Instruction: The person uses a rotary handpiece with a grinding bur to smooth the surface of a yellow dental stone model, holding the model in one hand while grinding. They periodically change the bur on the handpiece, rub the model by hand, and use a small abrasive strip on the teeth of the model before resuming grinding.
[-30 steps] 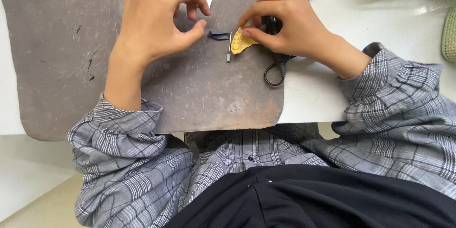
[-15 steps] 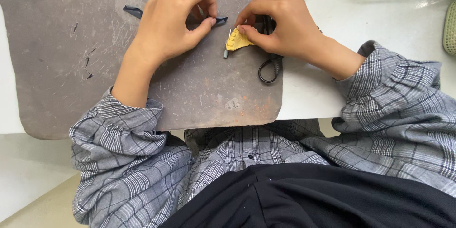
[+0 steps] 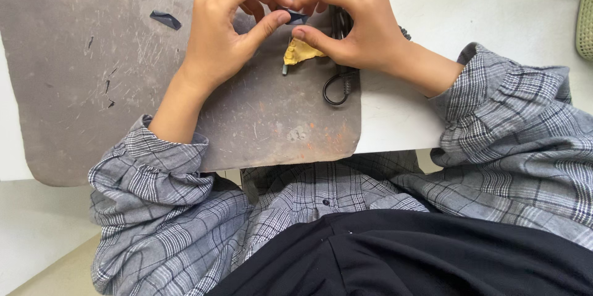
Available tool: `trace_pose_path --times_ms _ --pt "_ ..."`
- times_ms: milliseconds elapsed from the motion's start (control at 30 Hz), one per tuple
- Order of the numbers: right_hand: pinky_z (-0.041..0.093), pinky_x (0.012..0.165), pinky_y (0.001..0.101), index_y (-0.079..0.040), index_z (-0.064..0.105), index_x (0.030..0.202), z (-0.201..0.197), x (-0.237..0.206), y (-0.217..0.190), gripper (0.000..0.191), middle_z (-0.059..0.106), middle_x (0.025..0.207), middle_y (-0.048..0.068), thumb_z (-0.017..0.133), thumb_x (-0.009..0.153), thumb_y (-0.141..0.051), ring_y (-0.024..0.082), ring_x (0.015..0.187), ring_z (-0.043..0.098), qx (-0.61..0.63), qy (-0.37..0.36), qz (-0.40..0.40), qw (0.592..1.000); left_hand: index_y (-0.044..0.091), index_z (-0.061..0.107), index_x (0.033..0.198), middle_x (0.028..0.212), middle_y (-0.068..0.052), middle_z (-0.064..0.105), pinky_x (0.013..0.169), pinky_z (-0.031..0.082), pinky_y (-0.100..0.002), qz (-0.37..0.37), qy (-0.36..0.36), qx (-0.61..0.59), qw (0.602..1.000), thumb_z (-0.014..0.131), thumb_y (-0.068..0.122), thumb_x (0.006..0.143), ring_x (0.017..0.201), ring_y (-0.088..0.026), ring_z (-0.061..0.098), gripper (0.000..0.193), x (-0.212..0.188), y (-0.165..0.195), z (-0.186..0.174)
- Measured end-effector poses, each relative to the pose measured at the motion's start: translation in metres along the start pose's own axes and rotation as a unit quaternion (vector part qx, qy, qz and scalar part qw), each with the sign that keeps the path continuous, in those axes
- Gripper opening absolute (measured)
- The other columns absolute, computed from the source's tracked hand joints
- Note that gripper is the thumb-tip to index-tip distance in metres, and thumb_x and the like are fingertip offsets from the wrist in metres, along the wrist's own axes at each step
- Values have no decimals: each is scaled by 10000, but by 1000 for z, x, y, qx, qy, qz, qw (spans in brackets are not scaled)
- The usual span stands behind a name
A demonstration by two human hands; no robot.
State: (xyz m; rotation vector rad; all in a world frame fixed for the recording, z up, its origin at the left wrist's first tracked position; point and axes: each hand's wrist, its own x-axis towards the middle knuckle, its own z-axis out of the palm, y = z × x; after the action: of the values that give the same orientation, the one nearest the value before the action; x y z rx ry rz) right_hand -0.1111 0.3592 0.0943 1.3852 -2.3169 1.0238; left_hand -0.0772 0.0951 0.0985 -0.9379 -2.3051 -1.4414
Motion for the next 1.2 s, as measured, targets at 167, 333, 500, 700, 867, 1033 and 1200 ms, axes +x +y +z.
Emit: trace_pose_path --times_ms 167,333,500,700,867,1033,1200 --pt "491 775 294 -61 747 1094 0 0 -1 144 713 937 45 830 1050 -169 163 891 697 49 16 16 999 38 725 1091 1037 -55 763 763 546 -265 -12 -1 0 1000 821 85 1037 854 -146 713 120 -3 -1 5" --pt "516 758 263 -32 749 1087 1 -3 1 57 708 938 62 782 1068 -74 152 866 690 73 30 32 996 42 723 1105 1012 -44 767 773 554 -267 -12 5 -7 1000 835 134 1069 852 -134 727 149 -5 -1 9" --pt "509 742 268 -23 728 1070 2 -8 4 54 719 941 63 760 1081 -64 150 834 673 57 32 55 996 28 676 1088 1093 -52 745 831 526 -314 18 29 57 998 791 163 1052 941 -173 674 181 2 11 9" --pt "515 728 260 -3 706 1066 5 3 3 73 710 935 71 754 1083 -54 148 829 681 55 30 69 996 36 626 1123 1098 -46 670 847 512 -287 15 46 -166 985 712 207 1078 946 -168 625 196 -22 100 26" --pt "529 735 253 24 710 1045 7 7 6 55 714 930 81 741 1084 0 154 817 695 35 17 56 998 26 599 1108 1065 -64 654 847 504 -291 118 -213 -511 825 674 252 1053 942 -196 623 244 -57 193 116" --pt "549 795 267 37 705 1039 8 7 9 34 716 927 87 722 1069 36 153 839 691 33 31 15 999 16 573 1094 1033 -82 639 848 495 -295 148 -224 -591 761 636 296 1029 939 -224 621 295 -77 190 169" --pt "553 763 258 23 731 1068 7 -1 6 22 730 932 78 752 1069 20 145 862 703 53 26 36 998 6 546 1080 1001 -100 623 848 487 -299 150 -214 -631 731 598 341 1004 935 -252 619 347 -91 219 250"
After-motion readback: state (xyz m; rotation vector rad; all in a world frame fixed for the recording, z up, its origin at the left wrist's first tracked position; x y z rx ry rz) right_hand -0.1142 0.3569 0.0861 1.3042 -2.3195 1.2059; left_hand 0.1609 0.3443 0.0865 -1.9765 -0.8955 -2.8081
